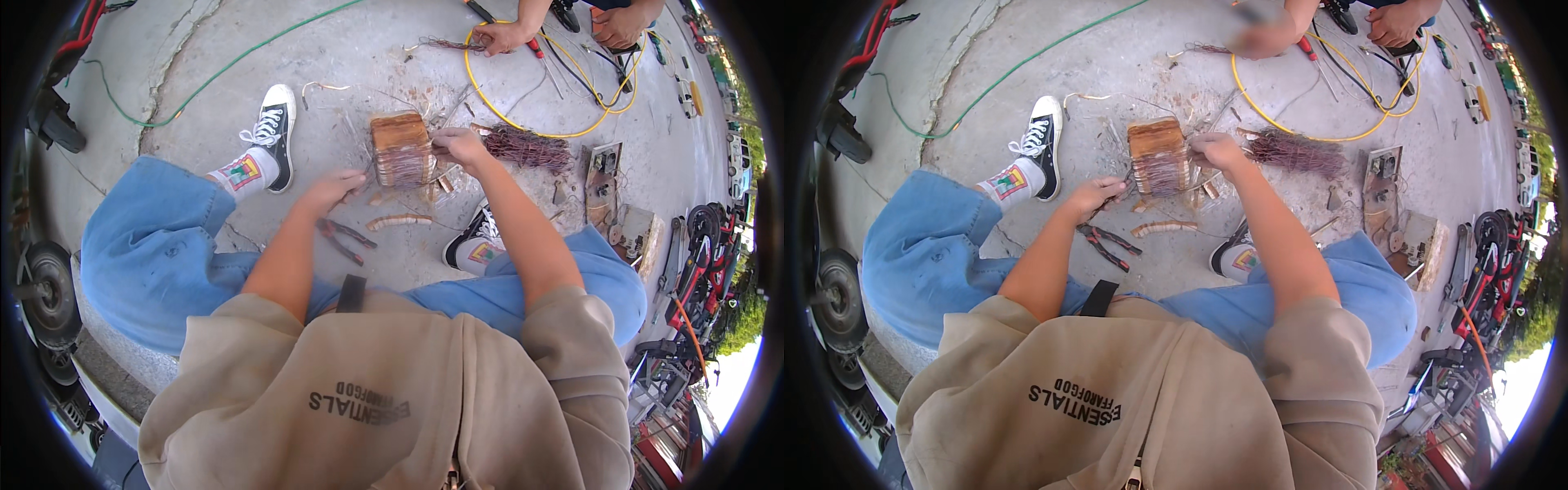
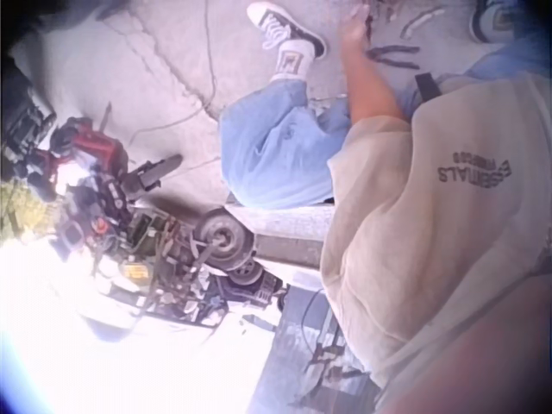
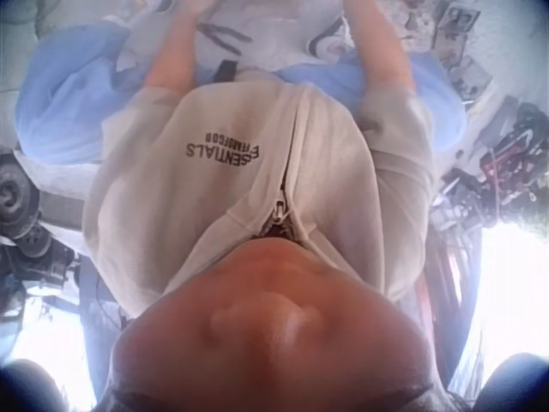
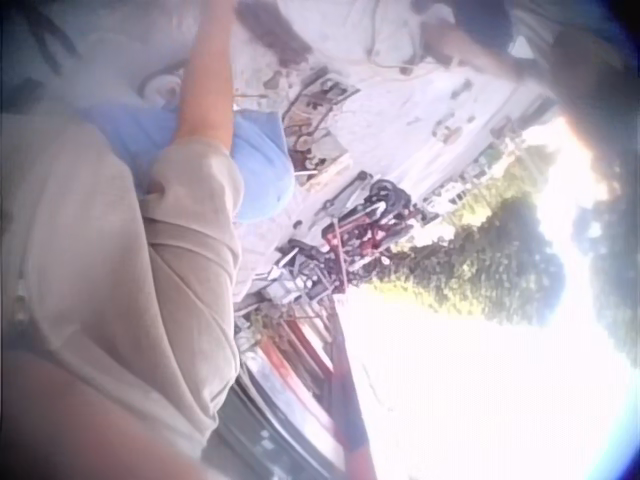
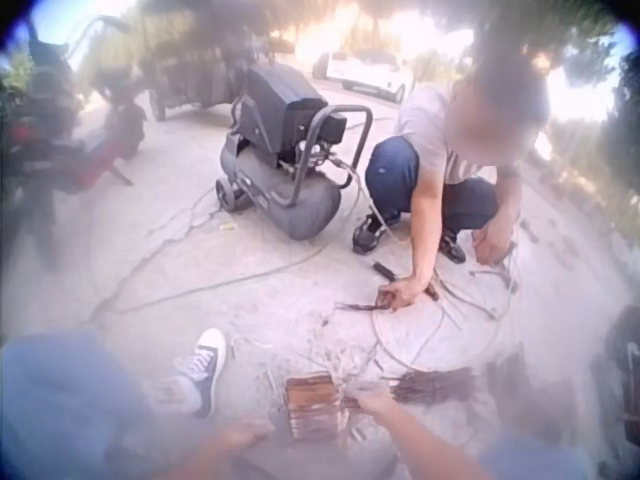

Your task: The person sits on the floor and repeatedly winds a bundle of copper wire around a rectangular wooden block. They use their hands to pull the wire taut and wrap it in layers, occasionally adjusting the bundle or the block's position.

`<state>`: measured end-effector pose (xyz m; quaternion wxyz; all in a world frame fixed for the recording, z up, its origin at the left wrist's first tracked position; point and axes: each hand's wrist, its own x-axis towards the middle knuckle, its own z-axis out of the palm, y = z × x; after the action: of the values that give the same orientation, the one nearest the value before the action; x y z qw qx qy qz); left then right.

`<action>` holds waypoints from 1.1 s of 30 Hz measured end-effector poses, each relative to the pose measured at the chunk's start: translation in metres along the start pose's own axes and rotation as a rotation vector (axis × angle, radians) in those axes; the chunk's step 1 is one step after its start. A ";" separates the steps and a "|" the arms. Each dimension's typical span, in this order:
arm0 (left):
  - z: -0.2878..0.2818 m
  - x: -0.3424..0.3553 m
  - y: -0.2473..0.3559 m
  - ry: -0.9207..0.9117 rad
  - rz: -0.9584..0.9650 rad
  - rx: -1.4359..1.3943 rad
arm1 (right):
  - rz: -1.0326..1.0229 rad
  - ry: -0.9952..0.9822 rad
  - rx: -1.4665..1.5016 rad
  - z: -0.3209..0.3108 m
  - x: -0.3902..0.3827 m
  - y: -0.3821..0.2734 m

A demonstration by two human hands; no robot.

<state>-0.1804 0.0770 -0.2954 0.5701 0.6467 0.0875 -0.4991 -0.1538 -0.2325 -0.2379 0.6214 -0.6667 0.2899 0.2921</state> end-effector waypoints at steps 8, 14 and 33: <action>0.014 0.001 0.054 0.258 0.477 0.965 | 0.022 -0.191 0.060 0.016 0.020 0.023; 0.012 0.031 0.042 0.302 0.388 0.816 | 0.065 -0.204 0.000 0.027 0.021 0.013; 0.001 0.052 0.052 0.146 0.421 0.634 | -0.083 -0.138 -0.312 0.023 0.038 0.028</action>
<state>-0.1201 0.0351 -0.2999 0.4241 0.8285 -0.1653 -0.3261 -0.1508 -0.2120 -0.2862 0.5402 -0.7449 0.1697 0.3528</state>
